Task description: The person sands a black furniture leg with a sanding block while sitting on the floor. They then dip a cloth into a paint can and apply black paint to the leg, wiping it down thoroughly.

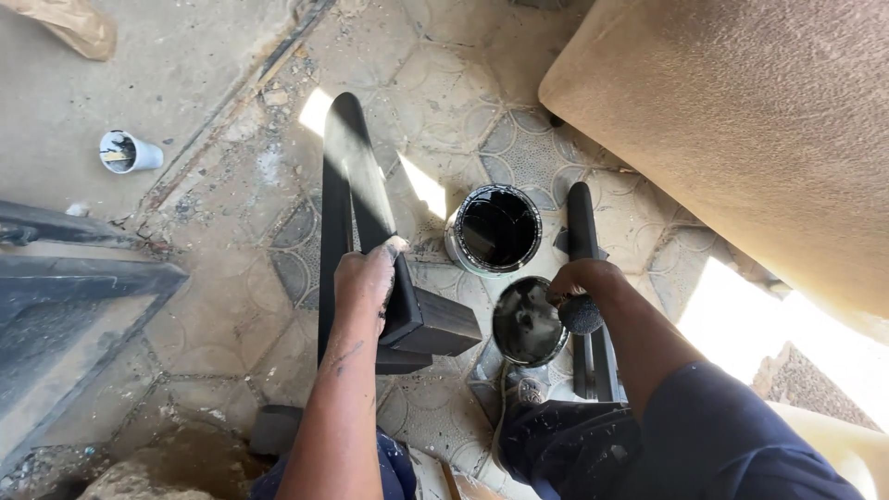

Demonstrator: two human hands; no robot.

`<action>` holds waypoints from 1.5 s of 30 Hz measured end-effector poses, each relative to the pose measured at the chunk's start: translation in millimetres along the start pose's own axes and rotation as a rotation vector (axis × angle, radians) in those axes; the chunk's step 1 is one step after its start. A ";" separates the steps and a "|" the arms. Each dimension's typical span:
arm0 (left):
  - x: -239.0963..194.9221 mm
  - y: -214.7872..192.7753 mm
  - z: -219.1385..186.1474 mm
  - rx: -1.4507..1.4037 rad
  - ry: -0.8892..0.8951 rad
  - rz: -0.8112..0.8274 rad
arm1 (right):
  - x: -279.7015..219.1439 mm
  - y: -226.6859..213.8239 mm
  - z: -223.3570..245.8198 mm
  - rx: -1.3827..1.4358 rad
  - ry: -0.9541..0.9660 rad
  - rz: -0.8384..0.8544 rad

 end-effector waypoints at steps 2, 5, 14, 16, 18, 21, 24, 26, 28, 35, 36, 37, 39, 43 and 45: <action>-3.6 2.0 -6.5 -0.044 0.001 0.011 | 31.0 2.8 -21.4 0.052 0.058 -0.050; -1.3 4.8 -9.5 -0.112 -0.006 0.015 | 179.5 12.4 -114.0 0.034 0.166 -0.234; 34.7 22.7 -2.0 -0.267 0.019 0.000 | -28.9 -52.0 -19.8 0.710 -0.343 -0.301; 44.9 30.2 3.4 -0.259 0.031 -0.017 | -5.6 -54.0 -17.5 1.152 -0.386 -0.254; 52.6 38.9 4.5 -0.130 0.075 -0.034 | -27.0 -47.8 6.6 1.119 -0.342 -0.160; 48.0 39.1 -1.0 -0.148 0.064 -0.044 | 5.4 -37.9 24.2 1.238 -0.323 0.003; 50.3 38.1 -4.2 -0.200 0.029 -0.030 | 14.6 -31.3 47.2 1.237 -0.506 0.103; 46.9 32.9 -7.6 -0.198 0.028 -0.026 | 10.0 -32.1 54.5 1.290 -0.582 0.115; 46.3 30.2 -8.4 -0.196 0.028 -0.018 | 4.3 -34.3 58.2 1.345 -0.655 0.124; 44.4 26.5 -7.0 -0.284 -0.077 0.024 | 74.8 -45.9 76.2 1.204 -0.496 -0.139; 38.1 23.4 -9.8 -0.353 -0.165 0.090 | 99.8 -49.4 76.1 1.104 -0.490 -0.318; 31.1 19.7 -14.0 -0.354 -0.167 0.091 | 103.6 -43.8 81.0 1.101 -0.488 -0.317; 18.7 12.4 -23.9 -0.449 -0.197 0.107 | 109.5 -40.5 92.5 0.580 -0.406 -0.663; 13.7 8.6 -28.9 -0.508 -0.173 0.063 | 129.4 -38.8 104.5 0.480 -0.334 -0.724; 36.0 12.4 -8.2 -0.317 -0.042 0.093 | 91.7 -33.5 115.8 0.485 -0.330 -0.712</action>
Point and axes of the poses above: each hand's wrist, its own x-axis towards the middle knuckle, its own y-axis out of the palm, z = x × y, the point moved 2 cm from there along x, towards the middle knuckle, and after that the axes turned 13 degrees about x, right-handed, at the moved point
